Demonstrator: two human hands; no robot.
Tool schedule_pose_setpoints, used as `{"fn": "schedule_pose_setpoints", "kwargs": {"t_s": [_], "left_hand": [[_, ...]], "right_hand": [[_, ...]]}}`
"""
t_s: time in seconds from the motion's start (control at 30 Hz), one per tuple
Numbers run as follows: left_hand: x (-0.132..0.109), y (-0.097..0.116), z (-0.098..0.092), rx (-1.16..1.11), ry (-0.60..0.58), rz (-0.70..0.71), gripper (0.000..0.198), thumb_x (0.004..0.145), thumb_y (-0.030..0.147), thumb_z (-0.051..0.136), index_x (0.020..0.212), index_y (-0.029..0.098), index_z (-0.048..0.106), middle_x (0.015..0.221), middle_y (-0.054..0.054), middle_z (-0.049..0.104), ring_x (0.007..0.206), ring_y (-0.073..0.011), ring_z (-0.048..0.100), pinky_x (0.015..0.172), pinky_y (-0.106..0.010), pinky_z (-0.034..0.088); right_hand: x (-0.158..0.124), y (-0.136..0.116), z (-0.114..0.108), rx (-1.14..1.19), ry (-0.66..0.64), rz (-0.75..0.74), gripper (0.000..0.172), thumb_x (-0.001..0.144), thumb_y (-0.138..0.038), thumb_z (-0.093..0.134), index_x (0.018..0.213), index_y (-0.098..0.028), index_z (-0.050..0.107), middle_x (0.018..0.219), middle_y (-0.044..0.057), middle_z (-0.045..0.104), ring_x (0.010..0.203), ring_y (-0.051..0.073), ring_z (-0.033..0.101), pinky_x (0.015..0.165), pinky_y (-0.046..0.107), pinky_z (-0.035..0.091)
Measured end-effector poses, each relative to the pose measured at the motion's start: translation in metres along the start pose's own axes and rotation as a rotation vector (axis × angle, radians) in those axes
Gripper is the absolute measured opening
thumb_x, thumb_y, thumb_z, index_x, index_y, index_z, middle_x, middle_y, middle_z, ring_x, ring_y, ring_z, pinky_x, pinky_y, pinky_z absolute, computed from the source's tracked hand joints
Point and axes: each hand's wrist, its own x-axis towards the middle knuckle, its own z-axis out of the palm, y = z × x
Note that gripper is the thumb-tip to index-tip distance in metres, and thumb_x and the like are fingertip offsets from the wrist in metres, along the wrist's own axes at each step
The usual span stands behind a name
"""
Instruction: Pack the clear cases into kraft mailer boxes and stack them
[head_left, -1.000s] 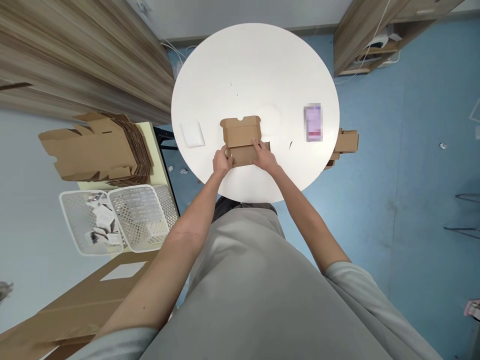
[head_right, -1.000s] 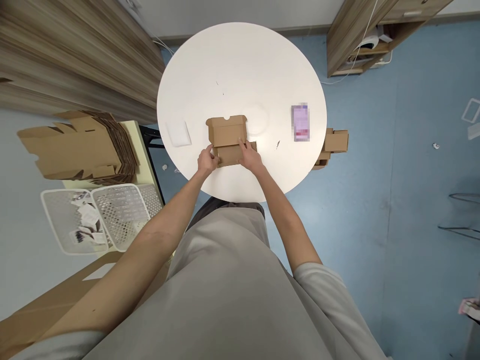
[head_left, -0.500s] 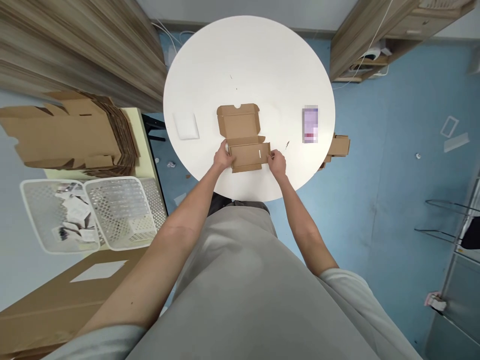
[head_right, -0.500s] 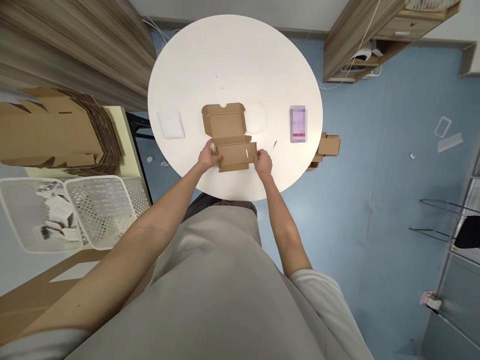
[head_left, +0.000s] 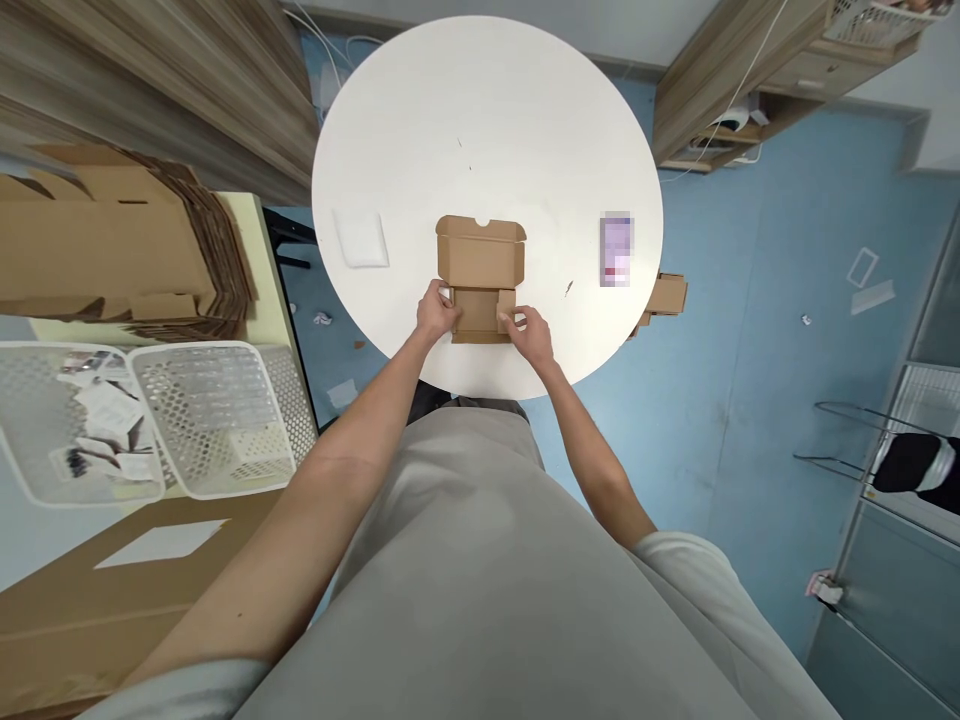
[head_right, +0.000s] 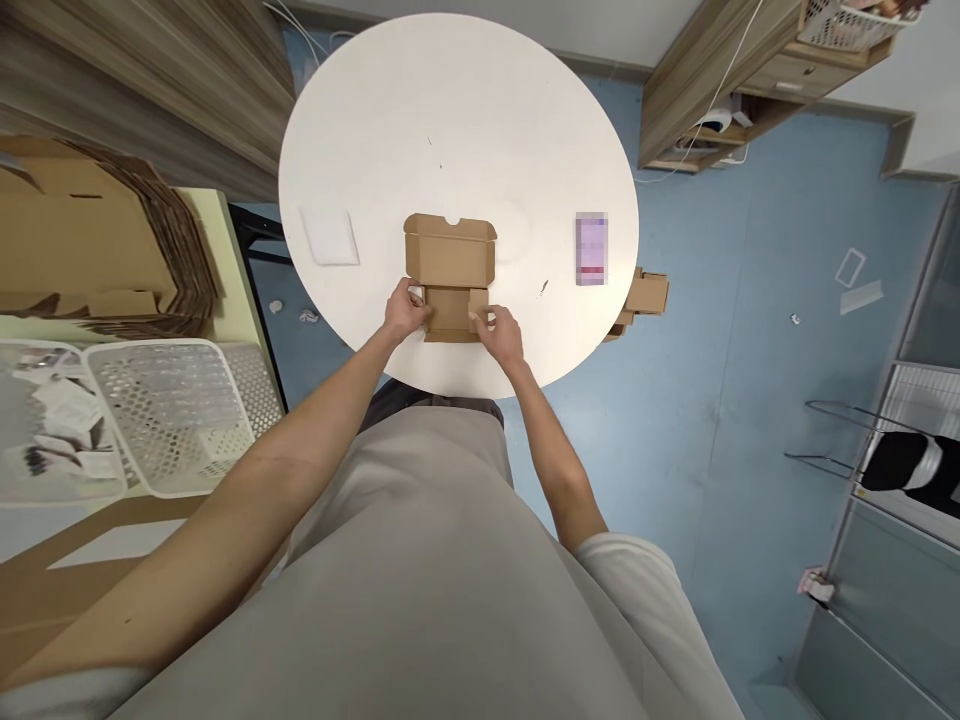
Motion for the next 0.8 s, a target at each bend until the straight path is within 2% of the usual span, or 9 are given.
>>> {"fn": "schedule_pose_setpoints", "kwargs": {"t_s": [0.1,0.2,0.4,0.6,0.73,0.8], "left_hand": [[-0.001,0.000,0.001,-0.009,0.025,-0.046,0.070,0.071,0.007,0.072,0.139,0.021,0.062,0.083,0.003,0.064,0.088,-0.0241,0.066,0.095,-0.040,0.057],[-0.003,-0.001,0.001,-0.001,0.021,-0.028,0.068,0.070,0.008,0.071,0.137,0.020,0.063,0.082,0.002,0.064,0.088,-0.0241,0.066,0.095,-0.040,0.056],[-0.007,-0.004,0.003,0.013,0.037,-0.007,0.062,0.073,0.008,0.070,0.133,0.023,0.064,0.087,0.000,0.068,0.093,-0.0272,0.069,0.096,-0.042,0.056],[-0.012,0.003,0.002,0.040,0.038,0.008,0.062,0.074,0.007,0.073,0.134,0.024,0.066,0.088,-0.002,0.070,0.097,-0.0299,0.071,0.098,-0.044,0.056],[-0.020,0.007,-0.010,0.043,-0.020,0.044,0.064,0.080,0.023,0.081,0.142,0.023,0.062,0.094,-0.003,0.074,0.104,-0.0306,0.072,0.102,-0.043,0.056],[-0.019,0.005,-0.025,0.020,0.045,0.068,0.060,0.087,0.034,0.081,0.143,0.023,0.059,0.103,-0.005,0.075,0.110,-0.0306,0.071,0.108,-0.043,0.055]], "right_hand": [[0.003,-0.004,0.008,-0.030,0.039,0.091,0.035,0.114,-0.047,0.051,0.134,-0.020,0.064,0.138,0.016,0.077,0.112,0.026,0.077,0.103,0.038,0.059],[0.013,-0.001,0.012,-0.057,0.045,0.188,0.024,0.112,-0.038,0.055,0.121,-0.020,0.068,0.123,0.014,0.082,0.112,0.027,0.077,0.099,0.037,0.058],[0.026,-0.005,0.013,-0.245,0.004,0.194,0.023,0.109,-0.021,0.049,0.096,-0.021,0.068,0.100,0.012,0.079,0.094,0.028,0.073,0.084,0.037,0.055],[0.028,-0.022,0.017,-0.348,0.021,0.225,0.022,0.105,-0.013,0.047,0.096,-0.022,0.065,0.100,0.015,0.075,0.097,0.033,0.071,0.086,0.041,0.054],[0.025,-0.023,0.016,-0.339,0.030,0.241,0.021,0.107,-0.016,0.047,0.096,-0.023,0.064,0.101,0.015,0.075,0.096,0.032,0.071,0.085,0.041,0.055],[0.024,-0.022,0.016,-0.332,0.041,0.250,0.020,0.106,-0.016,0.048,0.095,-0.024,0.063,0.102,0.015,0.076,0.097,0.033,0.071,0.086,0.041,0.055]]}}
